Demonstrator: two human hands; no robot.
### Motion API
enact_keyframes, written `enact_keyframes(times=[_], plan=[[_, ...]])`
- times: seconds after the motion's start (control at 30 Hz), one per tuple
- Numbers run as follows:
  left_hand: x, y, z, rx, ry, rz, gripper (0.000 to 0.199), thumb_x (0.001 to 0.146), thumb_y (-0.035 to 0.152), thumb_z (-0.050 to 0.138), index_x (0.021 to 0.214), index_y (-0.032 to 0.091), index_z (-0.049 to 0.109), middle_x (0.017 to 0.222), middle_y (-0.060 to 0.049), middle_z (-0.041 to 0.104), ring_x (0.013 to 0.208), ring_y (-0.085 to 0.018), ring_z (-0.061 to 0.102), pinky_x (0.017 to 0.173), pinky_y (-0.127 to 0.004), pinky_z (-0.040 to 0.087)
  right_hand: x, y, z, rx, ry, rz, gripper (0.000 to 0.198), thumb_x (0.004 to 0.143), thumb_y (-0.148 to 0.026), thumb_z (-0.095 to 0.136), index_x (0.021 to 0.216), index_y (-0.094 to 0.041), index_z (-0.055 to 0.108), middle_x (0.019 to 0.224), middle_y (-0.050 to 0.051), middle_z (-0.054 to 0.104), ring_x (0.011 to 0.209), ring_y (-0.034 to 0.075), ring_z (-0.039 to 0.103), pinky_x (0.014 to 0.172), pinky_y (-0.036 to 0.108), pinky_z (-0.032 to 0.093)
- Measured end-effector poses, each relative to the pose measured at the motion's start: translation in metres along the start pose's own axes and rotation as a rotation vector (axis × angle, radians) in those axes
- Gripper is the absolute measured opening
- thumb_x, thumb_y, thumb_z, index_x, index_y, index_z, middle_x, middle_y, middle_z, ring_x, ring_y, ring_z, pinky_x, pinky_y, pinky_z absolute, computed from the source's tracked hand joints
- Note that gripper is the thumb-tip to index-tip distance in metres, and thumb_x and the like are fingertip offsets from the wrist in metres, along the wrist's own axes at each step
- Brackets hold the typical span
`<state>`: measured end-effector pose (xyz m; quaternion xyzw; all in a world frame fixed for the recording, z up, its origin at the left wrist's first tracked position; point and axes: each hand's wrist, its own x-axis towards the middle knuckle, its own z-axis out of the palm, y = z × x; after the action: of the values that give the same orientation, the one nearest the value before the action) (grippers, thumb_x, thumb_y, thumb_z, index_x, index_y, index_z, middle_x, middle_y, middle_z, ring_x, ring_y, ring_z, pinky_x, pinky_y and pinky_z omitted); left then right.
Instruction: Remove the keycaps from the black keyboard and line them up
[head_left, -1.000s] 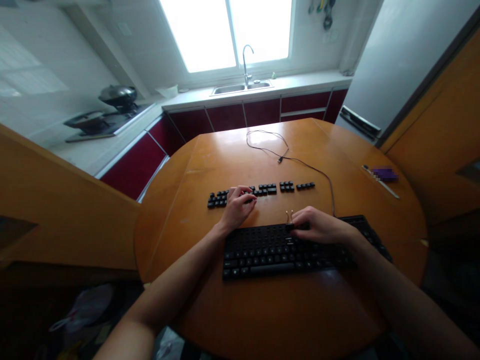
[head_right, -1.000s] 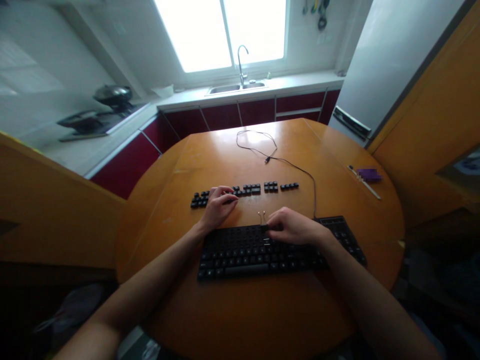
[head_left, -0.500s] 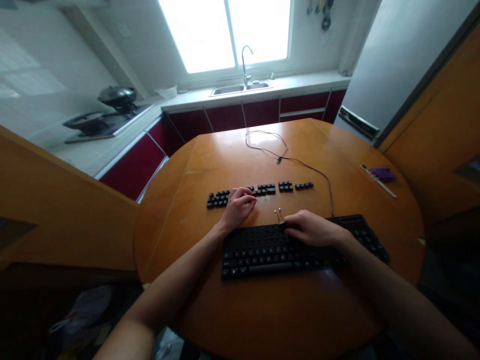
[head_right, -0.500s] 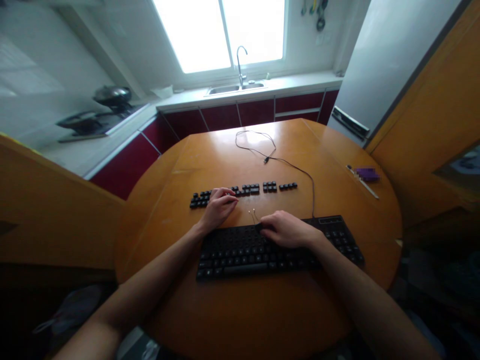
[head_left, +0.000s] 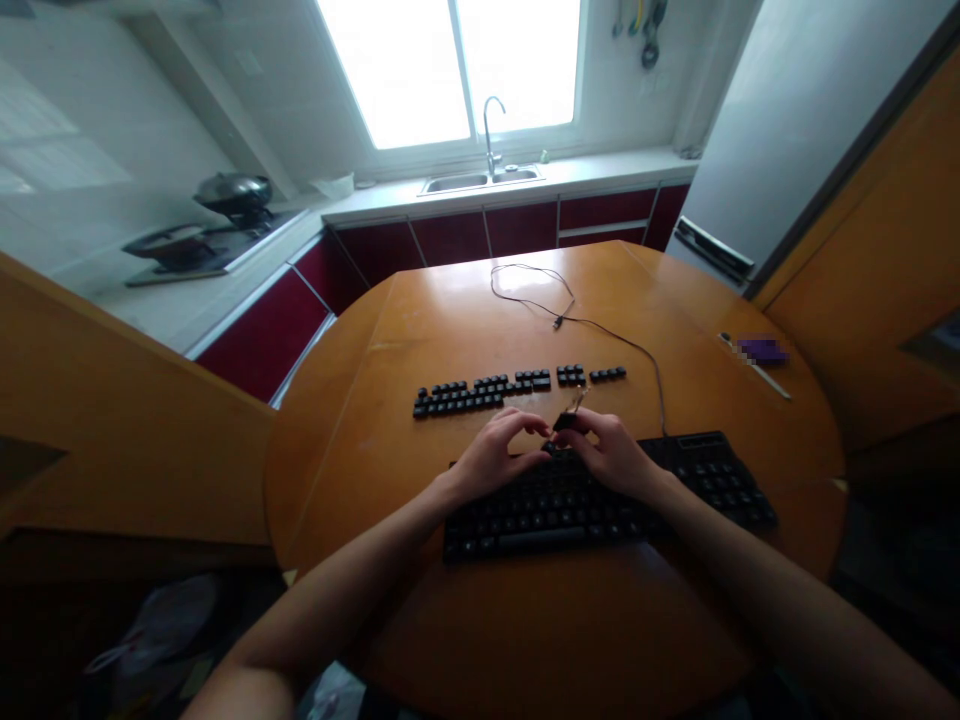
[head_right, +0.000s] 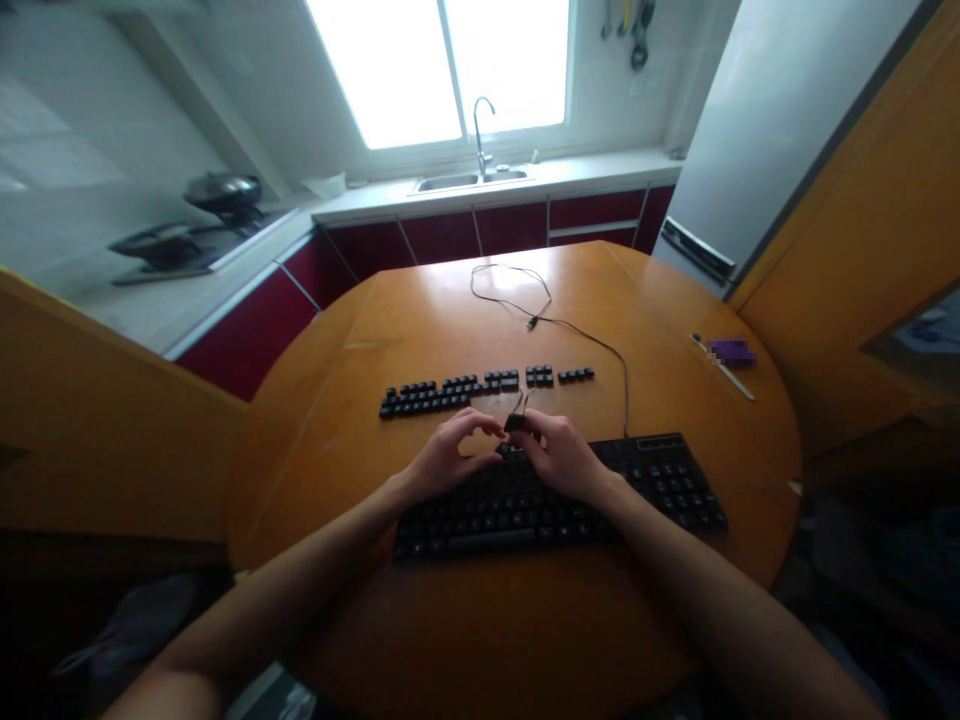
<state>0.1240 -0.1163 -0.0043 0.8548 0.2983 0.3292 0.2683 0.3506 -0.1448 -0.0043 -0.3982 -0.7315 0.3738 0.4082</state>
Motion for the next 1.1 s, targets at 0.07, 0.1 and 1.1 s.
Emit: enact_keyframes(times=[0.07,0.1,1.1], plan=[[-0.001,0.001,0.003,-0.008,0.012,0.011,0.024,0.087,0.033,0.074,0.105,0.020,0.064,0.097,-0.006,0.070,0.092,-0.020,0.064,0.084,-0.035,0.054,-0.002,0.000,0.003,-0.027,0.004,-0.021,0.013,0.098,-0.025,0.054,0.098,-0.020,0.066,0.090,0.006,0.074,0.085,0.021,0.069,0.073,0.031,0.051],[-0.002,0.001,0.004,-0.001,0.023,0.019,0.022,0.087,0.033,0.073,0.104,0.020,0.064,0.096,-0.006,0.070,0.092,-0.020,0.064,0.083,-0.035,0.054,-0.002,0.000,0.005,-0.043,0.014,-0.031,0.013,0.098,-0.025,0.055,0.097,-0.020,0.066,0.091,0.006,0.074,0.086,0.021,0.069,0.075,0.031,0.051],[-0.008,0.004,0.013,0.239,0.058,0.074,0.018,0.088,0.036,0.071,0.105,0.029,0.072,0.125,-0.009,0.057,0.113,-0.027,0.050,0.095,-0.045,0.052,-0.004,-0.003,0.021,-0.034,0.153,0.072,0.014,0.097,-0.028,0.052,0.089,-0.021,0.060,0.083,0.004,0.069,0.076,0.019,0.064,0.065,0.028,0.047]])
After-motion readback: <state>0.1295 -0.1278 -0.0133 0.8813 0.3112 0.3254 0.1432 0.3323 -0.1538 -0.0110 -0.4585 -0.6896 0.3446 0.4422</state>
